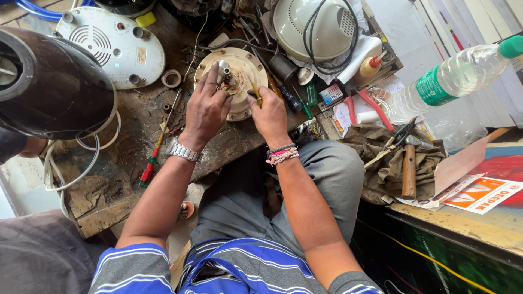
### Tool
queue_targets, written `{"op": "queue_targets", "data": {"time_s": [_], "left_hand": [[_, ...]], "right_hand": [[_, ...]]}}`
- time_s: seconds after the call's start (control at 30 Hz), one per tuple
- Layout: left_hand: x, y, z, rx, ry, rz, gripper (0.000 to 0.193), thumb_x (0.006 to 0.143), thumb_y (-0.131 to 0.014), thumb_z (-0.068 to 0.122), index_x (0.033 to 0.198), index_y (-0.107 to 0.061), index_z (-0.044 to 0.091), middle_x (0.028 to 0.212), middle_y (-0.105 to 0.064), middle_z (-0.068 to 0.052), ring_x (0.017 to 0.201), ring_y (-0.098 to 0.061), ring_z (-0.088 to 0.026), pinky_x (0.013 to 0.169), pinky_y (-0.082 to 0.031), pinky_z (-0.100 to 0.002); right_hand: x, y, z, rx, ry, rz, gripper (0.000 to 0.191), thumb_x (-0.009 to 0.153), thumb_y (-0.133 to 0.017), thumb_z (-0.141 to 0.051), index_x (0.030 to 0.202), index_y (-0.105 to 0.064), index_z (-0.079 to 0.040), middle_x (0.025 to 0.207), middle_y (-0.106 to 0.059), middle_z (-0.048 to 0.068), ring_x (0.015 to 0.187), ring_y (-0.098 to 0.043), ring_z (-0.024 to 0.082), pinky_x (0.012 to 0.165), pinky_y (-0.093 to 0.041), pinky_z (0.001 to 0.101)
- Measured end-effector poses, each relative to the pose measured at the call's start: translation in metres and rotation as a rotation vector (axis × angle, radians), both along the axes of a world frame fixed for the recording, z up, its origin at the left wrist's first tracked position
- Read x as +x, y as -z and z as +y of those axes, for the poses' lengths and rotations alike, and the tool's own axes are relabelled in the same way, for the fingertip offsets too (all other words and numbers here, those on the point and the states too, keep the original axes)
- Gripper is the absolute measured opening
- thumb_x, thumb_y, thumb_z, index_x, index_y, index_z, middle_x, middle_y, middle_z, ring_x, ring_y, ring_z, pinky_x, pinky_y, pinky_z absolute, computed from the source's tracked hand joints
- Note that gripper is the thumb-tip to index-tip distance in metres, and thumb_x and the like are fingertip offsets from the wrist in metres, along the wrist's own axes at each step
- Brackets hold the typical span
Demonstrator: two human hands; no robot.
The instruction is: The person works on a disassembled fan motor base, using a screwdriver to adjust internal components and wires. They also apply a liquid from a bottle and use pliers to manipulate wires within the motor housing.
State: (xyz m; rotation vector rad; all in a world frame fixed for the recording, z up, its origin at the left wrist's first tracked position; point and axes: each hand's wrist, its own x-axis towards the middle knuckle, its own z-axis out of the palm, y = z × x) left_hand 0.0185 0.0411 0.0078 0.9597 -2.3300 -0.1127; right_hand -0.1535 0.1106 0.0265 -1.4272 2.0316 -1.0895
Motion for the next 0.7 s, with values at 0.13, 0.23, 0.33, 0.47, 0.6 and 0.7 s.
{"op": "queue_targets", "data": {"time_s": [0.13, 0.23, 0.33, 0.47, 0.6, 0.7], "left_hand": [[0.0003, 0.0010, -0.0013, -0.037, -0.013, 0.014, 0.017, 0.094, -0.074, 0.016, 0.086, -0.070, 0.002, 0.156, -0.049, -0.026, 0.133, -0.059, -0.043, 0.107, -0.054, -0.044], [0.0009, -0.0025, -0.0017, -0.095, -0.017, -0.014, 0.016, 0.091, -0.075, 0.015, 0.083, -0.069, 0.002, 0.155, -0.052, -0.022, 0.130, -0.062, -0.039, 0.101, -0.055, -0.045], [0.0010, -0.0061, -0.0015, -0.133, -0.030, -0.026, 0.016, 0.088, -0.075, 0.015, 0.079, -0.068, 0.004, 0.154, -0.053, -0.021, 0.127, -0.064, -0.036, 0.095, -0.053, -0.044], [-0.0015, -0.0074, -0.0002, -0.130, -0.055, -0.031, 0.016, 0.088, -0.076, 0.016, 0.078, -0.068, 0.005, 0.154, -0.054, -0.019, 0.127, -0.063, -0.036, 0.094, -0.052, -0.043], [-0.0041, -0.0061, 0.0008, -0.117, -0.076, -0.018, 0.016, 0.088, -0.078, 0.018, 0.080, -0.069, 0.006, 0.154, -0.055, -0.017, 0.127, -0.063, -0.035, 0.095, -0.051, -0.043], [-0.0046, -0.0052, 0.0015, -0.105, -0.084, -0.009, 0.014, 0.087, -0.078, 0.019, 0.084, -0.071, 0.007, 0.154, -0.054, -0.018, 0.127, -0.062, -0.035, 0.094, -0.050, -0.043]], "right_hand": [[-0.0025, -0.0044, 0.0023, -0.081, -0.010, 0.024, 0.018, 0.092, -0.073, -0.019, 0.103, -0.073, -0.005, 0.102, -0.075, 0.016, 0.093, -0.073, 0.032, 0.080, -0.057, 0.0406], [-0.0026, -0.0077, 0.0039, -0.069, -0.015, 0.029, 0.018, 0.092, -0.073, -0.019, 0.102, -0.073, -0.005, 0.102, -0.075, 0.016, 0.094, -0.073, 0.033, 0.081, -0.057, 0.0409], [-0.0024, -0.0098, 0.0047, -0.058, -0.016, 0.017, 0.019, 0.091, -0.073, -0.020, 0.103, -0.073, -0.005, 0.102, -0.075, 0.015, 0.094, -0.074, 0.032, 0.081, -0.057, 0.0405], [-0.0027, -0.0097, 0.0047, -0.056, -0.017, 0.008, 0.019, 0.091, -0.074, -0.020, 0.103, -0.073, -0.005, 0.102, -0.075, 0.015, 0.094, -0.074, 0.032, 0.080, -0.057, 0.0403], [-0.0029, -0.0086, 0.0045, -0.061, -0.021, -0.008, 0.019, 0.091, -0.074, -0.020, 0.102, -0.073, -0.005, 0.098, -0.076, 0.015, 0.091, -0.075, 0.031, 0.079, -0.058, 0.0396], [-0.0027, -0.0102, 0.0048, -0.088, -0.036, -0.007, 0.019, 0.091, -0.074, -0.020, 0.101, -0.073, -0.004, 0.096, -0.076, 0.016, 0.089, -0.075, 0.032, 0.078, -0.058, 0.0400]]}}
